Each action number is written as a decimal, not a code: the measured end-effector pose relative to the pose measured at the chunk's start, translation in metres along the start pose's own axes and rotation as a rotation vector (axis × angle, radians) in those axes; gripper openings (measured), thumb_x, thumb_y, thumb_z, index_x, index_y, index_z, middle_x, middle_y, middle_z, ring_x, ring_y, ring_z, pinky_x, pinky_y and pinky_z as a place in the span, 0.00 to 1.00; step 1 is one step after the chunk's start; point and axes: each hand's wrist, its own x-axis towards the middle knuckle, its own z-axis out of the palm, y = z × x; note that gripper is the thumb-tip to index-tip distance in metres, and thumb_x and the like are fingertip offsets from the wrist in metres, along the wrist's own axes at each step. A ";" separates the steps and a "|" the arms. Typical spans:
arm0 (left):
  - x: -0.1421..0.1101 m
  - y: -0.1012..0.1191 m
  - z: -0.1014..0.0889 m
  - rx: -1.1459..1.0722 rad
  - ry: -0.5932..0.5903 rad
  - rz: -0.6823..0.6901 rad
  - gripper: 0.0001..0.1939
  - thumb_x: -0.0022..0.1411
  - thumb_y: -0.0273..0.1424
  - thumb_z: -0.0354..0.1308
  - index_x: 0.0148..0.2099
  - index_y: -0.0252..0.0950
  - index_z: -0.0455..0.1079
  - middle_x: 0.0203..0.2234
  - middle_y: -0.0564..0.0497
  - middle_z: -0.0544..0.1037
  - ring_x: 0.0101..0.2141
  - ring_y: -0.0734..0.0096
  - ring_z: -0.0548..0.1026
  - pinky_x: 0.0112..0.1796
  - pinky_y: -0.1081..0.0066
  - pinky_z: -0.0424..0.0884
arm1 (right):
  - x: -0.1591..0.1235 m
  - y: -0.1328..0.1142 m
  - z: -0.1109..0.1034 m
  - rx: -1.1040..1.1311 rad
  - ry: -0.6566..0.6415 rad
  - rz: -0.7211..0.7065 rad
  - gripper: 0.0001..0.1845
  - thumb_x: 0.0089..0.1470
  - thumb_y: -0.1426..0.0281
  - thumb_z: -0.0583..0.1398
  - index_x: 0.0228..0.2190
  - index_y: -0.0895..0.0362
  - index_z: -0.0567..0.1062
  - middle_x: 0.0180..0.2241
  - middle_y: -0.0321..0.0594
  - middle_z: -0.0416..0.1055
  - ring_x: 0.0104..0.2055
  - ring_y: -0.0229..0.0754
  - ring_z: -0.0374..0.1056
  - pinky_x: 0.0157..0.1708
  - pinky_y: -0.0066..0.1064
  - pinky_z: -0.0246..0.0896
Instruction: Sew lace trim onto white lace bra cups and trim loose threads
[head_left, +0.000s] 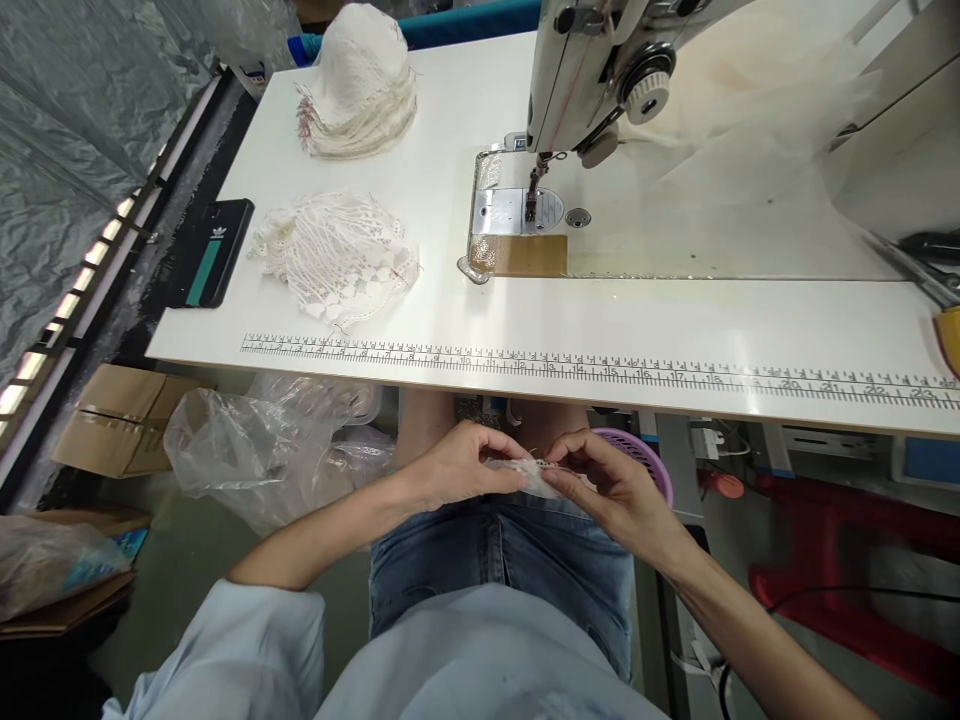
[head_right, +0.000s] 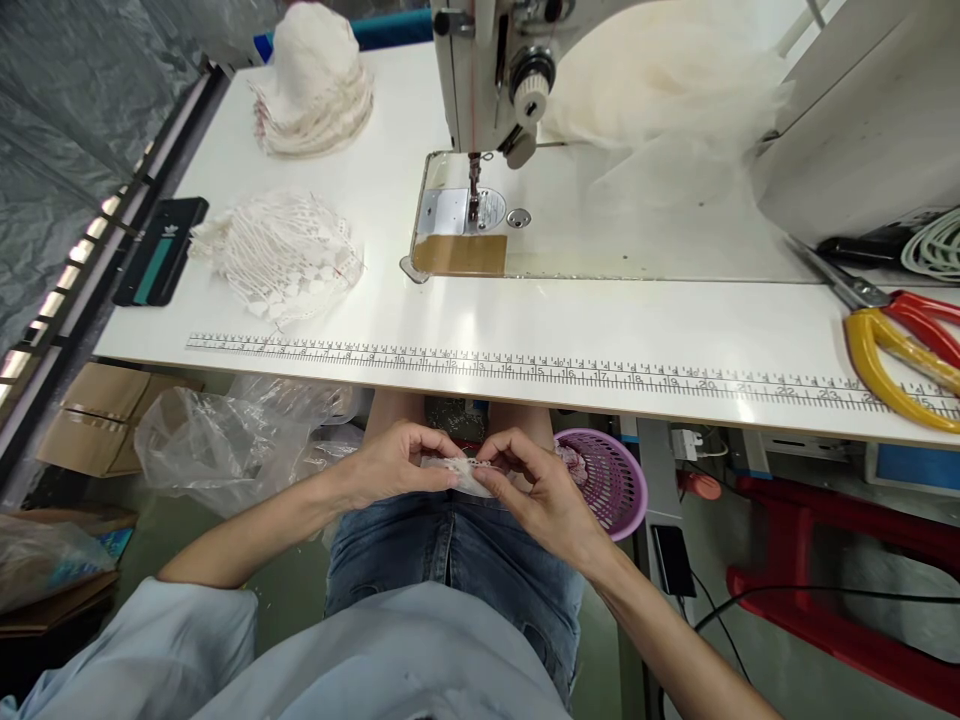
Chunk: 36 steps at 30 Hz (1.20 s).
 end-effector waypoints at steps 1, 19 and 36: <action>0.000 0.000 -0.001 0.022 -0.007 0.011 0.10 0.48 0.28 0.63 0.36 0.30 0.75 0.29 0.48 0.77 0.31 0.74 0.71 0.34 0.76 0.65 | 0.000 0.000 0.000 0.000 0.002 0.001 0.05 0.55 0.66 0.59 0.35 0.53 0.69 0.29 0.36 0.67 0.30 0.37 0.65 0.28 0.27 0.61; -0.009 0.015 -0.013 0.152 0.048 0.173 0.08 0.55 0.31 0.59 0.31 0.31 0.75 0.29 0.47 0.77 0.31 0.71 0.72 0.34 0.74 0.67 | 0.006 -0.020 -0.006 0.146 -0.159 0.284 0.17 0.47 0.55 0.62 0.24 0.57 0.72 0.22 0.34 0.64 0.25 0.35 0.57 0.24 0.28 0.52; -0.044 0.061 -0.016 0.690 0.387 0.806 0.07 0.61 0.31 0.56 0.35 0.37 0.75 0.41 0.45 0.66 0.44 0.67 0.68 0.46 0.64 0.66 | 0.016 -0.082 -0.014 0.109 -0.070 -0.016 0.15 0.52 0.61 0.60 0.21 0.58 0.70 0.22 0.34 0.61 0.24 0.34 0.54 0.23 0.27 0.49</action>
